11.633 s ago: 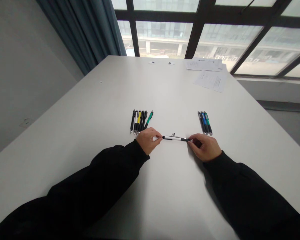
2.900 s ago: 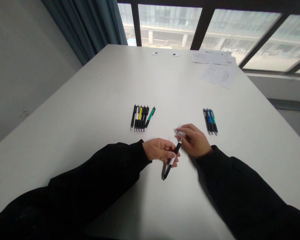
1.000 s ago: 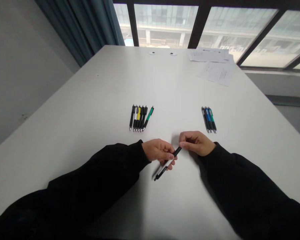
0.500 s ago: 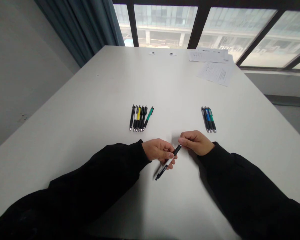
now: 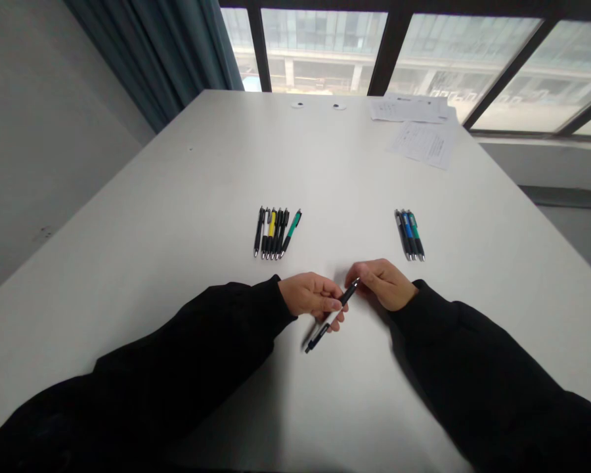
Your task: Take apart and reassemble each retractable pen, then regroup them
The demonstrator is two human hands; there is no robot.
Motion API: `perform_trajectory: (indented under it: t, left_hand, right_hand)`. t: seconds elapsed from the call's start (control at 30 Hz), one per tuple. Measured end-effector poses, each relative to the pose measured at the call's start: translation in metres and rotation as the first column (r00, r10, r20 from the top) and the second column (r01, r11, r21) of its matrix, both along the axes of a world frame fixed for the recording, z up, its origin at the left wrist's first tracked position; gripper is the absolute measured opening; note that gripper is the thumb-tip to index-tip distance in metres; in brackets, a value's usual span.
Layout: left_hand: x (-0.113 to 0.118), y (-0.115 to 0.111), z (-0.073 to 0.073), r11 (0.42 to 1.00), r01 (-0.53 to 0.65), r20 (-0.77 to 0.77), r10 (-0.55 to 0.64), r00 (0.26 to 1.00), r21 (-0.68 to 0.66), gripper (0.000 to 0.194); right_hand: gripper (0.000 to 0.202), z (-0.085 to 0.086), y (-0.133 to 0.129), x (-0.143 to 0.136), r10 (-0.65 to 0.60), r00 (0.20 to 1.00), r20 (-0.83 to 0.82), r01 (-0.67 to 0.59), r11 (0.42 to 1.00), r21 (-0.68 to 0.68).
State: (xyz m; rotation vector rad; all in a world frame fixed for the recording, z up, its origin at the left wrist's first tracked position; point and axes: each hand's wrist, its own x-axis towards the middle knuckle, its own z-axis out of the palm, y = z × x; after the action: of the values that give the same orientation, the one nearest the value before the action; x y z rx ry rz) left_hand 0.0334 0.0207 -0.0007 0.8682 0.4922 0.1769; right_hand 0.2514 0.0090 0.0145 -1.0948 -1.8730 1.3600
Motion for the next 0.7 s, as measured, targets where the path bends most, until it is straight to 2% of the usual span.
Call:
perform_trajectory:
  t: [0.07,0.13,0.27,0.33,0.5,0.57,0.7]
  left_hand:
    - [0.0,-0.0001,0.0,1.0,-0.005,0.003,0.005,1.0,-0.003,0.038]
    - [0.0,-0.0003,0.0004,1.0,-0.006,0.001,0.006,1.0,-0.007,0.038]
    - [-0.0004,-0.0003,0.0015,1.0,0.019,-0.002,-0.019,1.0,0.003,0.037]
    - [-0.001,-0.0001,0.0014,1.0,0.022,-0.001,-0.022,1.0,0.009,0.037]
    - [-0.0016,0.0003,-0.0005,1.0,0.013,0.009,-0.013,1.0,0.009,0.036]
    - [-0.0014,0.0002,-0.0012,1.0,0.023,0.008,-0.023,1.0,0.013,0.037]
    - [-0.0012,-0.0006,-0.0019,0.999,0.046,0.007,-0.047,0.999,0.009,0.04]
  right_hand:
    - [0.045,0.0013,0.0006,0.0009,0.014,0.994,-0.109,-0.022,0.997,-0.073]
    - [0.039,0.0027,0.002,0.0016,0.034,0.988,-0.152,-0.052,0.991,-0.12]
    - [0.049,0.0042,0.0035,0.0015,0.066,0.998,-0.009,-0.066,0.997,-0.03]
    - [0.053,0.0045,0.0029,0.0016,0.085,0.996,0.009,-0.086,0.996,0.014]
    - [0.039,0.0057,0.0025,0.0022,0.114,0.987,-0.114,-0.125,0.988,-0.091]
    - [0.038,0.006,0.0036,0.0019,0.133,0.987,-0.085,-0.142,0.984,-0.104]
    - [0.045,0.0055,0.0054,0.0013,0.135,0.991,0.02,-0.134,0.99,-0.044]
